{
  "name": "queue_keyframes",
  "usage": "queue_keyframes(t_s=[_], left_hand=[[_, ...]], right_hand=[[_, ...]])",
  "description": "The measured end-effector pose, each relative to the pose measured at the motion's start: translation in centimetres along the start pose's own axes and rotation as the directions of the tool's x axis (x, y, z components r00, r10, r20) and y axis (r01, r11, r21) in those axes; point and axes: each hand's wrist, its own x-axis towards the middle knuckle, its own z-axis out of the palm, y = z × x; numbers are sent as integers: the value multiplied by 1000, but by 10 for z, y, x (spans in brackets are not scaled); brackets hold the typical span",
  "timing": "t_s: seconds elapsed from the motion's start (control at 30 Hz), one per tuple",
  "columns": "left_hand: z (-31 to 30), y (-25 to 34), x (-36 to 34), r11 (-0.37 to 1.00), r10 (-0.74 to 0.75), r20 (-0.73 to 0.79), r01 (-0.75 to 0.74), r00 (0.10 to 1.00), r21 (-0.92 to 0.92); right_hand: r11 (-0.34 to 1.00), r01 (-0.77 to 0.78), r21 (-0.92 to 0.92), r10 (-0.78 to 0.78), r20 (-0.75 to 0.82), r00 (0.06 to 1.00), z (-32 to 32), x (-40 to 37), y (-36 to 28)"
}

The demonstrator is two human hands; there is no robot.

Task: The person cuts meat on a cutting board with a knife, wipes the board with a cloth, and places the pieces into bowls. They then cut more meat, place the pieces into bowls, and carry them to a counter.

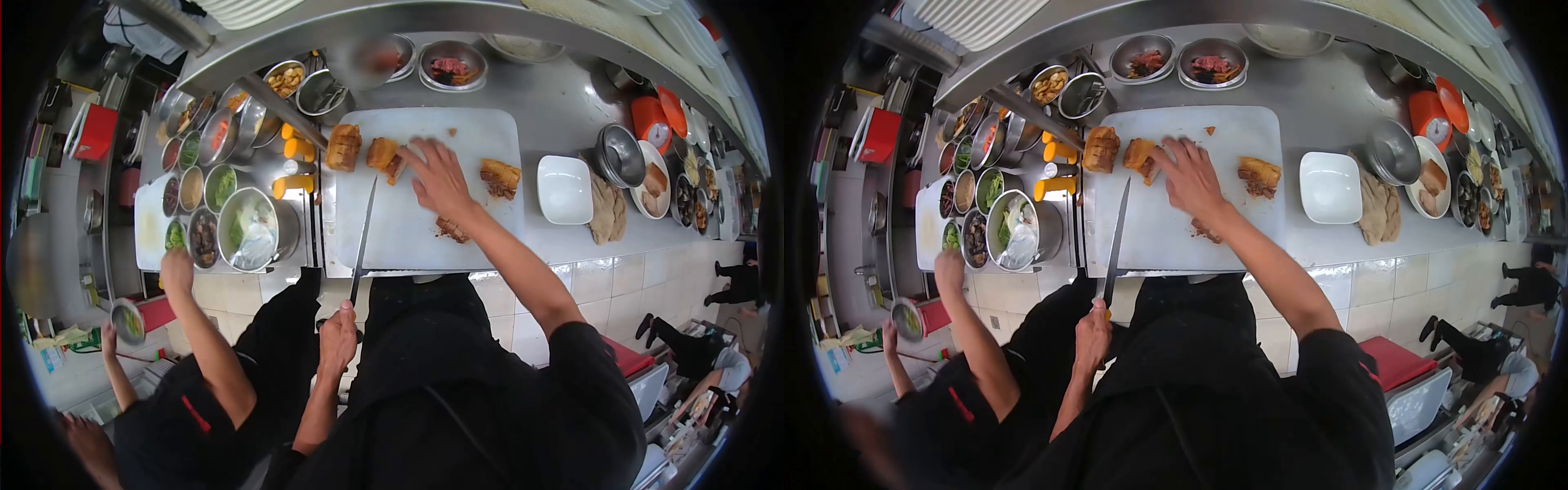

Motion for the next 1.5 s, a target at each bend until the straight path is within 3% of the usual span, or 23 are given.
queue_keyframes(t_s=[0.1,0.13,0.17,0.23,0.3,0.33,0.43,0.57,0.67,0.8,0.97,1.03,1.07,1.17,1.2,1.37,1.5], left_hand=[[0,-1,-1,999,-15,-6,15,1000,-44],[-2,-4,0,999,-16,-12,15,1000,-51],[-2,-10,1,1000,-8,-8,8,1000,-17],[0,-18,-1,1000,-13,-2,13,1000,7],[2,-22,-2,1000,19,-15,-19,1000,-11],[0,-16,-4,1000,17,-2,-17,1000,6],[5,-7,0,999,42,5,-42,999,-10],[8,20,5,995,90,66,-93,994,31],[12,37,8,989,119,72,-124,990,76],[11,48,10,973,122,76,-134,990,189],[0,39,3,951,117,86,-136,989,277],[-5,36,0,949,37,114,-71,993,306],[-3,35,3,935,104,105,-133,989,328],[20,34,35,931,124,141,-165,982,325],[28,41,41,951,90,104,-116,991,286],[26,33,38,938,129,90,-151,988,313],[23,28,29,943,184,56,-192,981,272]], right_hand=[[986,115,-118,-116,1,993,22,25,15],[996,2,-88,17,212,977,17,26,16],[990,-112,-84,137,419,897,7,28,12],[983,-114,-145,172,490,855,-9,14,-4],[988,-152,-7,142,392,909,-15,0,-12],[993,-118,-6,116,258,959,-6,-7,-6],[977,-205,51,169,395,903,10,-15,6],[948,-306,84,246,414,877,18,-33,-13],[922,-385,46,362,257,896,17,-45,-31],[938,-314,145,304,92,948,30,-55,-22],[927,-339,163,314,159,936,33,-56,-22],[932,-323,165,303,136,943,32,-54,-21],[937,-305,170,286,125,950,32,-56,-22],[935,-303,184,271,181,945,31,-55,-21],[936,-297,189,264,181,948,31,-56,-22],[923,-360,135,314,277,908,31,-52,-21],[920,-366,136,328,241,913,31,-56,-23]])
